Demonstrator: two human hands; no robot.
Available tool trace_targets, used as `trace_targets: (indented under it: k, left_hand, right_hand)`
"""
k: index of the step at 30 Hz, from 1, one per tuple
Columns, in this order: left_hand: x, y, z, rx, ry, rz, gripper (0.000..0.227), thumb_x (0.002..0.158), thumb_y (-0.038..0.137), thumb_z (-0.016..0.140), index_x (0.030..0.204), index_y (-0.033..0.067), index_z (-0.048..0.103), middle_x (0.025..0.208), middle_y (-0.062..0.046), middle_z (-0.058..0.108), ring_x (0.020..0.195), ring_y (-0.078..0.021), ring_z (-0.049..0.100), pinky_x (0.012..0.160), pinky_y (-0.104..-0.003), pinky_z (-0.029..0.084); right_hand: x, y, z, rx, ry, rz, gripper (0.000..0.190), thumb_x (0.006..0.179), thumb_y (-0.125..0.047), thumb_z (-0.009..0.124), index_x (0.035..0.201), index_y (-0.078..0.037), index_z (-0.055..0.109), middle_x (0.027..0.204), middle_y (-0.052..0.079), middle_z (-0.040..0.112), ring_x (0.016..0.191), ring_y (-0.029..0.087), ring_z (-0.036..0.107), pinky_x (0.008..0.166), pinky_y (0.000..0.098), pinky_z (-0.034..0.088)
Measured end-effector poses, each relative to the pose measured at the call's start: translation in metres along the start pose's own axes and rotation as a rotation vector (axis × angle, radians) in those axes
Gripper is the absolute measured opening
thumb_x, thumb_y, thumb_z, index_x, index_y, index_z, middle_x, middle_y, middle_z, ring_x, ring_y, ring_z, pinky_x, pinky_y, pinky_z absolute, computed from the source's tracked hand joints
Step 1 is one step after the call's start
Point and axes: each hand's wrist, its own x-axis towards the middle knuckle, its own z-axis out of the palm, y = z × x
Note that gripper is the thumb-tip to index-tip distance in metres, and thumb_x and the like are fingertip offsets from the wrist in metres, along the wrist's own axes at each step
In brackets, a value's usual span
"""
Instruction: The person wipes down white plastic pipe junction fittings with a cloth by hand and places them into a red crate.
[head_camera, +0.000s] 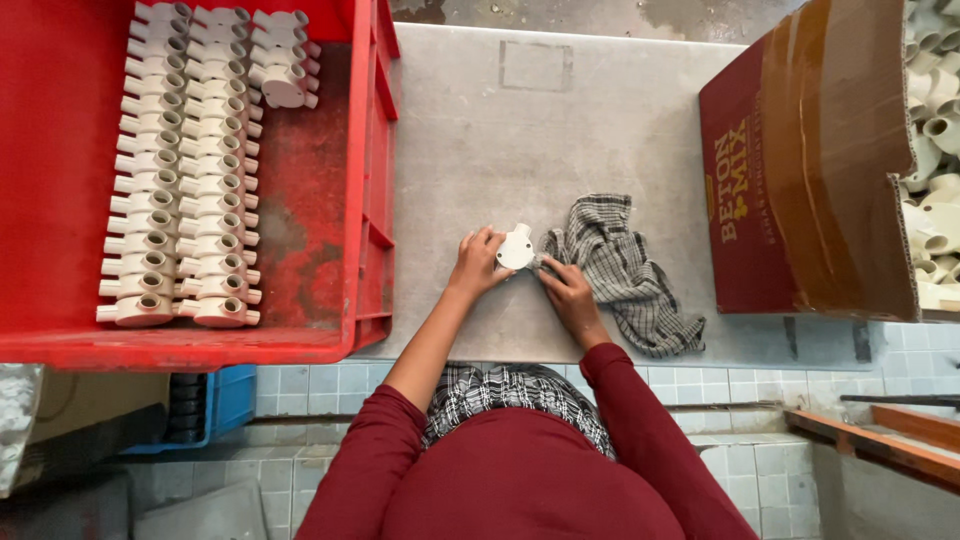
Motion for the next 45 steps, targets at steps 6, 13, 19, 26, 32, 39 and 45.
trace_targets:
  k: [6, 13, 19, 26, 32, 39, 45]
  left_hand:
    - [-0.012, -0.001, -0.02, -0.095, -0.024, -0.046, 0.089, 0.046, 0.043, 0.084, 0.125, 0.0153, 0.055, 0.131, -0.011, 0.043, 0.132, -0.0342, 0.036, 0.11, -0.058, 0.02]
    - [-0.008, -0.008, -0.012, 0.028, 0.027, -0.084, 0.084, 0.049, 0.05, 0.08, 0.124, 0.0235, 0.053, 0.123, -0.001, 0.053, 0.13, -0.0245, 0.041, 0.11, -0.047, 0.025]
    - [-0.01, 0.001, -0.015, -0.063, 0.034, -0.13, 0.106, 0.047, 0.044, 0.085, 0.135, 0.009, 0.037, 0.128, -0.008, 0.054, 0.13, -0.0257, 0.041, 0.111, -0.046, 0.025]
    - [-0.014, 0.008, -0.027, 0.017, 0.03, -0.191, 0.107, 0.048, 0.046, 0.079, 0.137, 0.0056, 0.034, 0.127, -0.009, 0.055, 0.128, -0.0262, 0.044, 0.11, -0.05, 0.024]
    - [-0.013, 0.012, -0.03, 0.026, -0.023, -0.213, 0.106, 0.048, 0.049, 0.082, 0.136, 0.0102, 0.035, 0.131, -0.002, 0.053, 0.13, -0.0227, 0.041, 0.112, -0.049, 0.022]
    - [-0.012, 0.014, -0.032, 0.119, -0.053, -0.196, 0.103, 0.051, 0.049, 0.081, 0.134, 0.0067, 0.038, 0.128, -0.006, 0.056, 0.128, -0.0234, 0.044, 0.113, -0.051, 0.016]
    - [-0.011, 0.023, -0.038, 0.179, -0.052, -0.193, 0.098, 0.051, 0.05, 0.081, 0.13, 0.0091, 0.039, 0.125, -0.004, 0.058, 0.125, -0.0227, 0.047, 0.112, -0.052, 0.015]
  right_hand:
    - [0.002, 0.033, 0.009, -0.045, 0.072, 0.078, 0.024, 0.078, 0.0, 0.066, 0.098, -0.012, 0.07, 0.107, 0.008, 0.065, 0.09, 0.025, 0.062, 0.079, 0.0354, 0.051]
    - [0.025, -0.023, 0.032, -0.106, 0.05, -0.09, 0.026, 0.086, -0.015, 0.06, 0.111, -0.013, 0.066, 0.116, 0.004, 0.064, 0.106, 0.027, 0.056, 0.092, 0.0413, 0.041]
    - [0.044, -0.02, 0.023, -0.312, -0.164, -0.147, 0.041, 0.091, -0.024, 0.044, 0.13, -0.013, 0.053, 0.131, 0.006, 0.054, 0.115, 0.03, 0.052, 0.103, 0.0493, 0.031]
    - [0.043, -0.016, 0.016, 0.045, -0.193, -0.207, 0.037, 0.085, -0.008, 0.05, 0.121, -0.012, 0.06, 0.124, 0.004, 0.059, 0.119, 0.027, 0.051, 0.103, 0.046, 0.033]
    - [0.053, 0.019, 0.021, 0.165, -0.049, 0.044, 0.028, 0.082, 0.004, 0.056, 0.096, -0.016, 0.069, 0.1, -0.003, 0.069, 0.097, 0.02, 0.062, 0.086, 0.0328, 0.05]
    - [0.069, 0.02, 0.048, -0.114, -0.26, 0.01, 0.034, 0.084, -0.008, 0.052, 0.113, -0.023, 0.062, 0.115, -0.007, 0.061, 0.113, 0.018, 0.051, 0.082, 0.0341, 0.049]
    - [0.057, 0.041, 0.049, -0.14, -0.288, 0.144, 0.039, 0.092, -0.012, 0.042, 0.13, -0.018, 0.053, 0.119, 0.003, 0.062, 0.115, 0.024, 0.053, 0.089, 0.0411, 0.047]
